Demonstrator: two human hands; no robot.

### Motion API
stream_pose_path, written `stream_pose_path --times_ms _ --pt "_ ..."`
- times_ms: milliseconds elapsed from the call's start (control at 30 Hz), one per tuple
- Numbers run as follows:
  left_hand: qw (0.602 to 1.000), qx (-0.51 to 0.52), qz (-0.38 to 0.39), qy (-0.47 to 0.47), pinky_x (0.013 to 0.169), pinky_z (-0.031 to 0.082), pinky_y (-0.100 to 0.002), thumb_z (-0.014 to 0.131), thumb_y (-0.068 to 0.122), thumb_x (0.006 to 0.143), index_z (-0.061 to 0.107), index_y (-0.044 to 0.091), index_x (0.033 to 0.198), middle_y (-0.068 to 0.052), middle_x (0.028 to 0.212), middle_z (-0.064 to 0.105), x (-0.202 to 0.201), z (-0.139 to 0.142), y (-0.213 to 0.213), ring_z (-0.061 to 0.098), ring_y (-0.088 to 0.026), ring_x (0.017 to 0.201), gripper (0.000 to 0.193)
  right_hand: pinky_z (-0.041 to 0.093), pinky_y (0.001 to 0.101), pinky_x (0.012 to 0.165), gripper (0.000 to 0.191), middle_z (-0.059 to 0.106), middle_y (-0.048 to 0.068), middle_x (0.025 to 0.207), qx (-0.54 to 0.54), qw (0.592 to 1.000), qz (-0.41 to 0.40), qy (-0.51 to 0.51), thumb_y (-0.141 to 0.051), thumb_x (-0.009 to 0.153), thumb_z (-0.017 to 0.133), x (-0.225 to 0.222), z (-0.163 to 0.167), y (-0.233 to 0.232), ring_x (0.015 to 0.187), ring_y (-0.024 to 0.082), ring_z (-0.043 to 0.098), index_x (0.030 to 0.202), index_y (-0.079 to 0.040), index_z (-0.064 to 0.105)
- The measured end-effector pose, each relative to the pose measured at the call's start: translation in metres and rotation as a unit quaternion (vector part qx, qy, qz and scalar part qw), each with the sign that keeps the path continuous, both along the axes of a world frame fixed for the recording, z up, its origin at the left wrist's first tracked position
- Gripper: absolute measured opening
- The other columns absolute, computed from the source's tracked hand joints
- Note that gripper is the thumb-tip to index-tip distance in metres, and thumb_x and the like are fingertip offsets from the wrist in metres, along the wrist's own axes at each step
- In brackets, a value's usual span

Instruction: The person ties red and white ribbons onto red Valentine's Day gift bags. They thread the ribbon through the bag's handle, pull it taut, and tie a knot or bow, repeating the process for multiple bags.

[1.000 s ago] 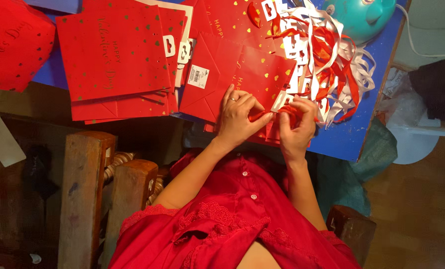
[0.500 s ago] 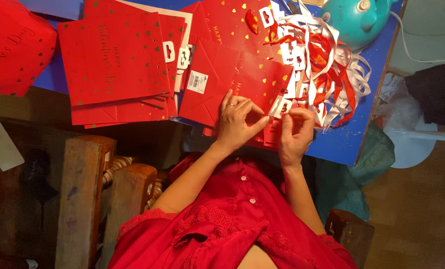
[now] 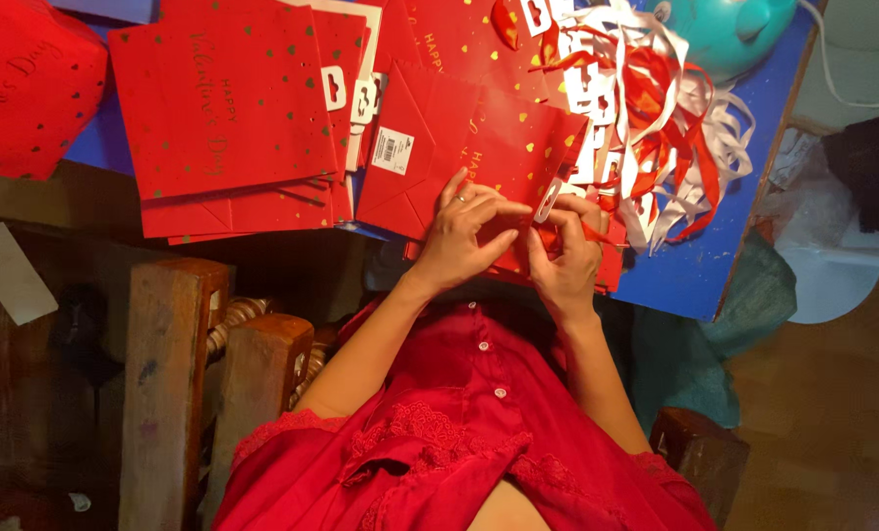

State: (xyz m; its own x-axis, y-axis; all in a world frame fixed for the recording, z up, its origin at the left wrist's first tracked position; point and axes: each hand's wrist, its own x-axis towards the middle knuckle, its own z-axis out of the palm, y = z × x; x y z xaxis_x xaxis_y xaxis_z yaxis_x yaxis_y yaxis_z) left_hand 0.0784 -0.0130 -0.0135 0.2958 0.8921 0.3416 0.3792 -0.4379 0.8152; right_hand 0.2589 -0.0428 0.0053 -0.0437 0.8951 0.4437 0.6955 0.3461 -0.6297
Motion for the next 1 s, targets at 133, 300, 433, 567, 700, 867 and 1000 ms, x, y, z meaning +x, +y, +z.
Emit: stream_pose_path --times_ms 133,300,433,567,700,867,1000 --pt "1.0 -0.023 0.01 -0.013 0.127 0.025 -0.048 0.078 0.019 0.09 0.074 0.018 0.111 0.004 0.098 0.074 0.003 -0.002 0.001 0.067 -0.017 0.108 0.022 0.044 0.0421 0.096 0.021 0.064 0.013 0.116 0.003 1.0 -0.014 -0.009 0.002 0.087 0.076 -0.002 -0.001 0.0 0.108 0.033 0.056 0.103 -0.005 0.065" --pt "0.999 -0.003 0.028 -0.047 0.126 0.027 -0.046 0.08 0.017 0.089 0.077 0.017 0.105 0.003 0.095 0.074 0.003 -0.003 0.003 0.068 -0.015 0.102 0.015 0.045 0.044 0.094 0.024 0.063 0.014 0.113 -0.014 1.0 -0.016 -0.01 0.002 0.085 0.074 -0.002 -0.002 0.001 0.106 0.034 0.055 0.107 -0.001 0.065" --pt "0.997 -0.01 0.046 -0.062 0.125 0.029 -0.045 0.08 0.016 0.088 0.079 0.018 0.099 0.003 0.091 0.075 0.006 -0.004 0.004 0.068 -0.015 0.098 0.011 0.046 0.0441 0.095 0.026 0.063 0.016 0.119 -0.003 1.0 -0.01 -0.018 0.002 0.085 0.074 -0.001 -0.002 0.004 0.108 0.035 0.056 0.109 -0.001 0.065" --pt "0.997 -0.019 0.047 -0.065 0.126 0.029 -0.047 0.079 0.015 0.091 0.077 0.016 0.1 0.001 0.093 0.074 0.006 -0.005 0.004 0.069 -0.016 0.099 0.009 0.046 0.0446 0.096 0.03 0.062 0.016 0.12 0.003 0.999 -0.008 -0.033 0.001 0.085 0.076 -0.002 -0.002 0.005 0.109 0.036 0.056 0.114 0.0 0.066" --pt "0.998 -0.013 0.035 -0.055 0.127 0.027 -0.051 0.076 0.012 0.091 0.076 0.014 0.1 0.0 0.096 0.074 0.004 -0.004 0.005 0.069 -0.017 0.102 0.009 0.046 0.0448 0.095 0.033 0.062 0.016 0.12 0.001 0.999 -0.011 -0.047 0.0 0.085 0.077 -0.002 -0.003 0.006 0.109 0.036 0.056 0.116 -0.001 0.066" --pt "0.998 0.049 0.035 0.03 0.125 0.029 -0.054 0.077 0.011 0.088 0.073 0.011 0.1 -0.003 0.095 0.07 0.01 0.004 -0.001 0.066 -0.022 0.103 0.012 0.046 0.0467 0.097 0.038 0.06 0.017 0.12 0.007 0.999 -0.011 -0.052 0.0 0.083 0.075 0.0 -0.004 0.005 0.109 0.037 0.055 0.12 0.0 0.065" --pt "0.988 0.098 0.011 0.118 0.12 0.039 -0.05 0.074 0.007 0.088 0.069 0.008 0.104 -0.008 0.096 0.067 0.014 0.011 -0.003 0.065 -0.027 0.103 0.016 0.046 0.0479 0.094 0.038 0.06 0.018 0.118 0.002 0.999 -0.009 -0.046 0.001 0.082 0.072 -0.002 -0.005 0.004 0.106 0.039 0.055 0.118 0.0 0.064"
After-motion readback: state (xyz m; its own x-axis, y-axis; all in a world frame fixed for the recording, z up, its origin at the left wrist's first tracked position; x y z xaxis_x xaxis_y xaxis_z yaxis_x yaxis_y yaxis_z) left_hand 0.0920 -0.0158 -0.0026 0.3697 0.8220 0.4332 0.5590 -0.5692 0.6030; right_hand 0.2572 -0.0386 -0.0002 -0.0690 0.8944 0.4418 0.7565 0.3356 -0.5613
